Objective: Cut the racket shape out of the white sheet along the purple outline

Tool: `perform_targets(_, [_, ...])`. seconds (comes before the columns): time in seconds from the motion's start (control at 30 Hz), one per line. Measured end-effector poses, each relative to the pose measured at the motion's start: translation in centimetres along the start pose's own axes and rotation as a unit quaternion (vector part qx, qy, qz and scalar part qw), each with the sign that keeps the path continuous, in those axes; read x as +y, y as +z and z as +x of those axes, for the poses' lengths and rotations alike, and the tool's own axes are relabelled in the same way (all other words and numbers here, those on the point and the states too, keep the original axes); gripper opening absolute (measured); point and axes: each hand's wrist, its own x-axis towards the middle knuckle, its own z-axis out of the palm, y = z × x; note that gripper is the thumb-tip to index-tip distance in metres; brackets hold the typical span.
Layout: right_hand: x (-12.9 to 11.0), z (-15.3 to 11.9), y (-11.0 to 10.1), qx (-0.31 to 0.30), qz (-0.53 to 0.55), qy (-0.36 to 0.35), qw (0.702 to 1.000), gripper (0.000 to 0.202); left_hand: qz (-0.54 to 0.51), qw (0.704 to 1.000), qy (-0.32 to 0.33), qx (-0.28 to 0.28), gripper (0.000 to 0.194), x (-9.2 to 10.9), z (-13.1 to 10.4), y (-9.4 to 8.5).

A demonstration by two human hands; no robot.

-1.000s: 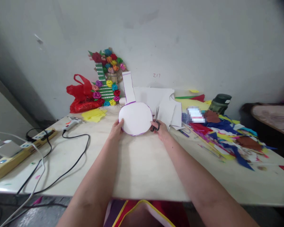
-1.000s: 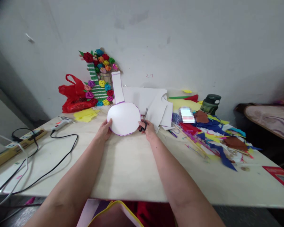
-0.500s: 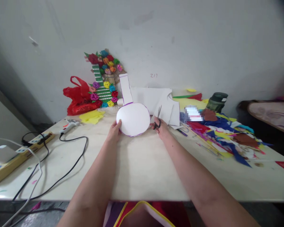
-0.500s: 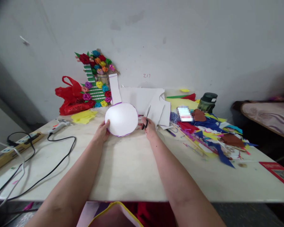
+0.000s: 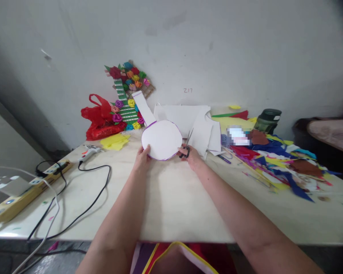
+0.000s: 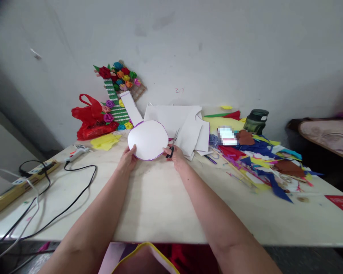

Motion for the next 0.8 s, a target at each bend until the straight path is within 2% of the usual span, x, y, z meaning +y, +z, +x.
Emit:
perform_targets(0.23, [-0.5, -0.7, 1.4, 0.008, 0.018, -0.023, 1.000, 0.035, -0.044, 0.998, -0.020, -0.050, 0.037, -0.5, -0.9, 1.7])
perform_targets(0.43, [0.1, -0.3, 1.6, 0.116, 0.008, -0.062, 0.991, 0.032, -0.033, 0.996, -0.052, -0.066, 0.038, -1.2, -2.0, 3.1])
perform_targets(0.53, [-0.3, 0.0, 0.8, 0.127, 0.004, -0.073, 0.989, 0.034, -0.009, 0.993, -0.082, -0.085, 0.036, -1.1, -2.1, 3.0])
perform_targets(0.67, [-1.2, 0.1, -0.4, 0.086, -0.022, -0.090, 0.992, 0.037, 0.034, 0.993, -0.090, -0.062, 0.027, -0.7, -1.3, 1.9])
perform_targets(0.8, [-1.7, -0.1, -0.6, 0.099, 0.006, -0.082, 0.992, 0.039, 0.083, 0.993, -0.078, -0.043, 0.019, -0.4, -0.7, 1.2])
